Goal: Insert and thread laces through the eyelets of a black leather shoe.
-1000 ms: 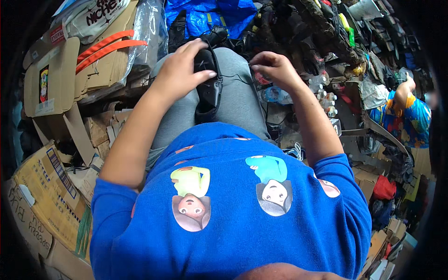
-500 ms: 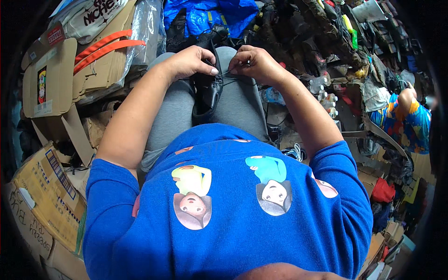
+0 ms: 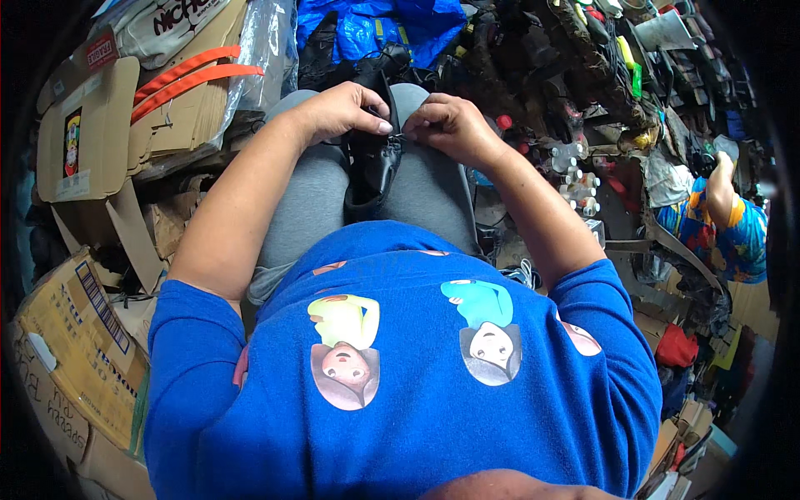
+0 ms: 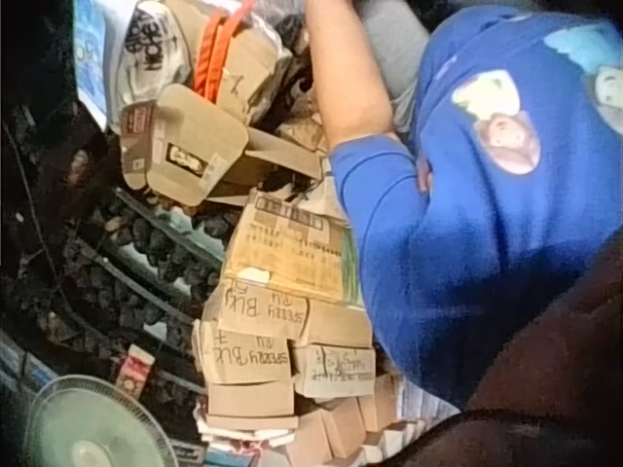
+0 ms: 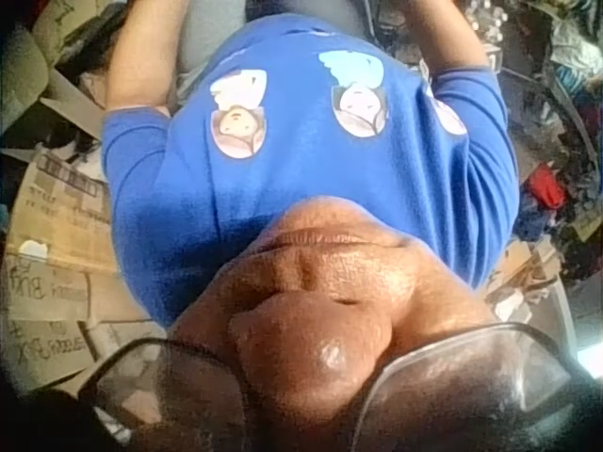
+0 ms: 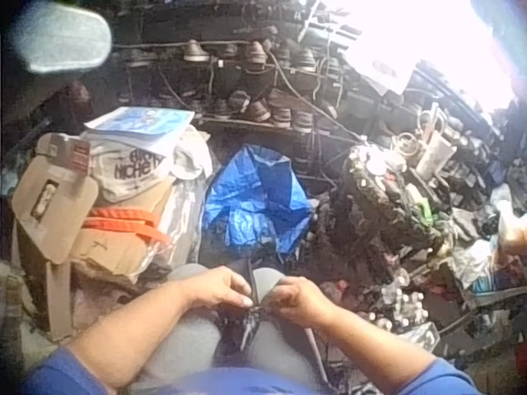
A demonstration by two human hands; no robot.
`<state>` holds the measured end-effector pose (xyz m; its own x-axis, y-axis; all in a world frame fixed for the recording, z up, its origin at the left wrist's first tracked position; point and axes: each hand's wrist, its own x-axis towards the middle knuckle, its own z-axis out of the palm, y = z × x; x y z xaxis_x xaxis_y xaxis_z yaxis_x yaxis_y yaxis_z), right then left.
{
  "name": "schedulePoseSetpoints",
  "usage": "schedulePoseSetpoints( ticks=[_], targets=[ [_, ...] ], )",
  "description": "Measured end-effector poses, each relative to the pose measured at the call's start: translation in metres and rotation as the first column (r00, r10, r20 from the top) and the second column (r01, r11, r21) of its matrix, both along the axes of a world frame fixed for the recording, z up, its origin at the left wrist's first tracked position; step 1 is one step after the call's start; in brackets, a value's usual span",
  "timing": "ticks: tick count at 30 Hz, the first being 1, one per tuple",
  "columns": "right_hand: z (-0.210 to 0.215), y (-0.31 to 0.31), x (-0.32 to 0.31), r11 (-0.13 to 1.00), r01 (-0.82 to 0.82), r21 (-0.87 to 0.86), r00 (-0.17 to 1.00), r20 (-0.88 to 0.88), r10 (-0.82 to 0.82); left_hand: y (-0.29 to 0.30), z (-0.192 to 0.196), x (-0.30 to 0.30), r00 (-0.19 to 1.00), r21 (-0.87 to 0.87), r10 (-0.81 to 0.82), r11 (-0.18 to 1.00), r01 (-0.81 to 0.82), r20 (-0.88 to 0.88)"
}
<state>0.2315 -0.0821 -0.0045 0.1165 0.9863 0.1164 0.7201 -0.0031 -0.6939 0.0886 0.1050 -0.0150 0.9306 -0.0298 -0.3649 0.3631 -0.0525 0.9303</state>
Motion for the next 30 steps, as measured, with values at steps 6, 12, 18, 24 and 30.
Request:
schedulePoseSetpoints(
  ticks=[6, 12, 18, 24, 30],
  targets=[
    [-0.004, -0.014, -0.013, 0.995, 0.063, 0.076, 0.995, 0.075, -0.068, 0.006, 0.003, 0.002, 0.986, 0.019, -0.155, 0.988, 0.156, -0.059],
    [0.018, -0.015, -0.026, 0.998, -0.015, 0.058, 0.955, 0.296, -0.003, 0.007, 0.001, 0.005, 0.973, 0.022, -0.228, 0.973, 0.229, -0.047],
    [0.045, 0.005, -0.04, 0.972, -0.146, -0.186, 0.717, 0.657, 0.233, 0.011, 0.002, 0.008, 0.939, 0.141, -0.343, 0.932, 0.335, 0.036],
    [0.024, 0.015, -0.021, 0.977, -0.116, -0.179, 0.918, 0.355, 0.174, 0.006, 0.004, 0.017, 0.956, 0.287, -0.286, 0.922, 0.259, 0.057],
    [0.018, 0.003, 0.004, 0.959, -0.008, -0.283, 0.942, -0.325, -0.088, -0.008, 0.011, -0.023, 0.877, 0.669, 0.009, 0.643, -0.373, 0.481]
  ],
)
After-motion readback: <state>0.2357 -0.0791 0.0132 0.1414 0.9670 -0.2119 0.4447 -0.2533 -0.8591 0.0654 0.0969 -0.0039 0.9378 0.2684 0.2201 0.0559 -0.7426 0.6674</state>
